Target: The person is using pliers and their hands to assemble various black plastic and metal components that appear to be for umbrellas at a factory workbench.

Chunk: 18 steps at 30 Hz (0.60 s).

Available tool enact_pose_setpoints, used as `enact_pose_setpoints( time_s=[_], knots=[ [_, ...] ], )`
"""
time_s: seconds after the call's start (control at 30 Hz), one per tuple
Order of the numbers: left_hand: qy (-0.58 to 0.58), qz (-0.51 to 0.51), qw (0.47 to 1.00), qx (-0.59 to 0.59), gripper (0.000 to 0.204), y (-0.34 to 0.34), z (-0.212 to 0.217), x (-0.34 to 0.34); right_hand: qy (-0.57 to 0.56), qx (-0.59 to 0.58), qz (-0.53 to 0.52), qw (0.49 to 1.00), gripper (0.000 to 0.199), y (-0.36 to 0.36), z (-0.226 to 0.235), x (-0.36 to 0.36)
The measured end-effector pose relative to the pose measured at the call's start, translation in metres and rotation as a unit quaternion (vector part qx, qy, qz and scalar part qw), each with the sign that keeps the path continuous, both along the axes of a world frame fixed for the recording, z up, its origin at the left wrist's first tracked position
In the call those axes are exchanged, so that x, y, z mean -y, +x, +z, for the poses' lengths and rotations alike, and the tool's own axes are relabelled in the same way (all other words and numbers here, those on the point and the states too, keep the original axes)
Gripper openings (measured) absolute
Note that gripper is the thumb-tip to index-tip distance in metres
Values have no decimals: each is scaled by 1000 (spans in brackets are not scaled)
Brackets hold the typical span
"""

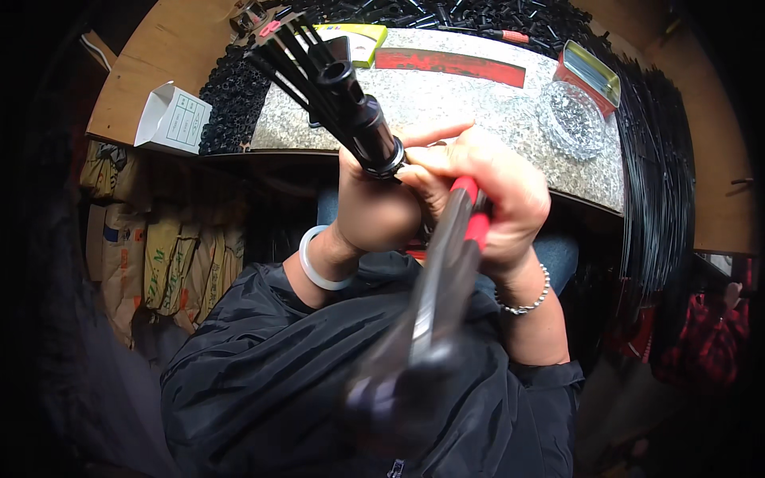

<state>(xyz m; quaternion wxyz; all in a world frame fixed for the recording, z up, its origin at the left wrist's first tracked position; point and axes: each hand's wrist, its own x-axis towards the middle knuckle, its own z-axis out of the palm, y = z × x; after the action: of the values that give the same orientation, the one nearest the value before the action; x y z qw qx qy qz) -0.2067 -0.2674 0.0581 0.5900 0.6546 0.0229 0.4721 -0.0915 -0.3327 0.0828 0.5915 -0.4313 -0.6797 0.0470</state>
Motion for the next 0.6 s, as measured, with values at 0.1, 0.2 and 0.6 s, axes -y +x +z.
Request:
enact_pose_setpoints(
  time_s=[0.1,0.2,0.6],
  knots=[
    [-8,20,1000,-6,26,1,5,-1,-177,-158,87,968,13,-3,24,3],
    [-82,12,996,-40,23,-4,10,-3,-223,-105,54,968,21,10,23,5],
    [-126,15,991,-33,40,-9,16,-12,-550,-84,131,821,40,28,60,60]
  ],
)
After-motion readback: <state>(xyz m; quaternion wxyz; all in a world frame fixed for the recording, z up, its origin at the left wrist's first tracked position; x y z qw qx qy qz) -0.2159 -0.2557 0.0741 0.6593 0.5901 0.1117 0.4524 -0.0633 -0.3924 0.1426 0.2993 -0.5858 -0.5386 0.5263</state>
